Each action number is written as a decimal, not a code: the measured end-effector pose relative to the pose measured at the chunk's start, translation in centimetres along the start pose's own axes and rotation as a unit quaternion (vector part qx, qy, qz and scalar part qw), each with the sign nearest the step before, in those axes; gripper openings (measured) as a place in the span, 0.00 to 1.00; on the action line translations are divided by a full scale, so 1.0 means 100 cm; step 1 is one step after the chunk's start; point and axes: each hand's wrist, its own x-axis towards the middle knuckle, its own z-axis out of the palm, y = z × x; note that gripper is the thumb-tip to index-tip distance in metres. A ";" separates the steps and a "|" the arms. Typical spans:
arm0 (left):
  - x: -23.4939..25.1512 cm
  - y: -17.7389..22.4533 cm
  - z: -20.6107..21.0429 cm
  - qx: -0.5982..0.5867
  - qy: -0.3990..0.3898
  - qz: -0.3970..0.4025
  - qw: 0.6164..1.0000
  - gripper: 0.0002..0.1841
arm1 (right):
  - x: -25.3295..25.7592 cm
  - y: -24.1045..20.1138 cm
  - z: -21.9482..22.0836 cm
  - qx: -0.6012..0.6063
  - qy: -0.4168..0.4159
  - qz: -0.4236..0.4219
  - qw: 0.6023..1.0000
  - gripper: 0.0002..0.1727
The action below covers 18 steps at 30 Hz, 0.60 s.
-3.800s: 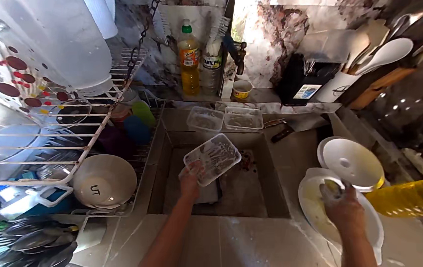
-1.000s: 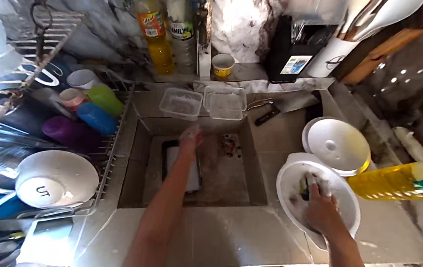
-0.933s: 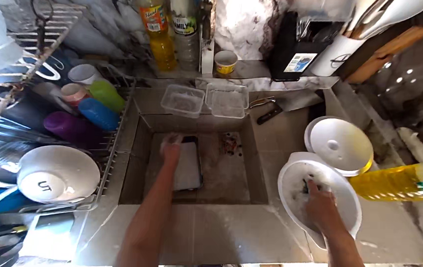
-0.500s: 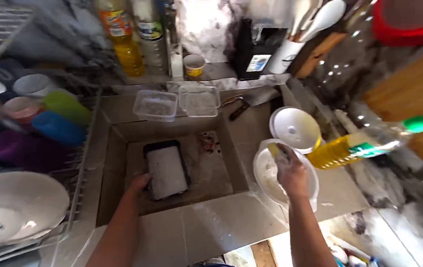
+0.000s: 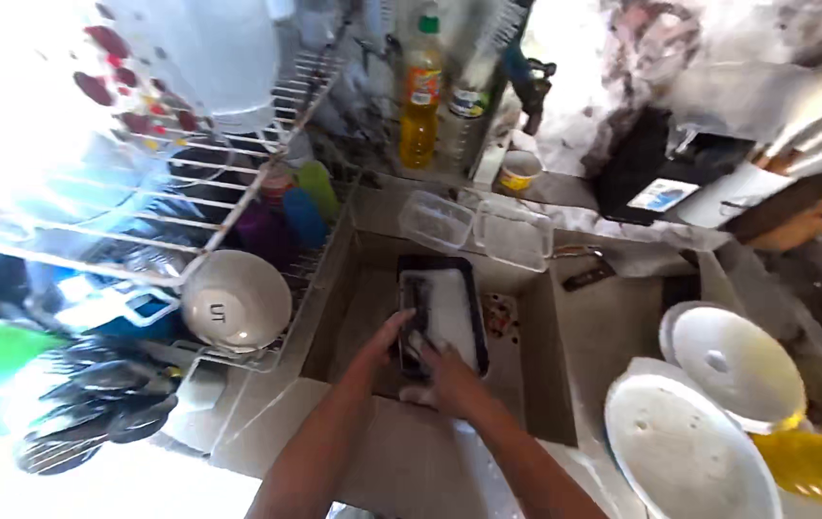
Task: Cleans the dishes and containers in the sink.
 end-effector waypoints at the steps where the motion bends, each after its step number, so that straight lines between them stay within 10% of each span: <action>1: 0.000 0.001 -0.001 0.018 -0.004 0.006 1.000 0.25 | 0.012 -0.010 0.007 -0.038 -0.049 0.011 0.998 0.47; 7: -0.024 -0.017 -0.009 -0.061 0.013 0.099 0.993 0.24 | 0.040 -0.040 0.010 0.005 0.028 0.027 0.999 0.24; 14: -0.033 -0.005 -0.025 -0.149 0.067 0.088 0.983 0.41 | 0.033 -0.018 0.027 -0.027 0.044 0.022 0.998 0.37; 18: -0.026 -0.022 -0.012 -0.147 0.034 0.054 0.987 0.25 | 0.049 -0.035 0.032 0.000 0.083 -0.022 0.996 0.26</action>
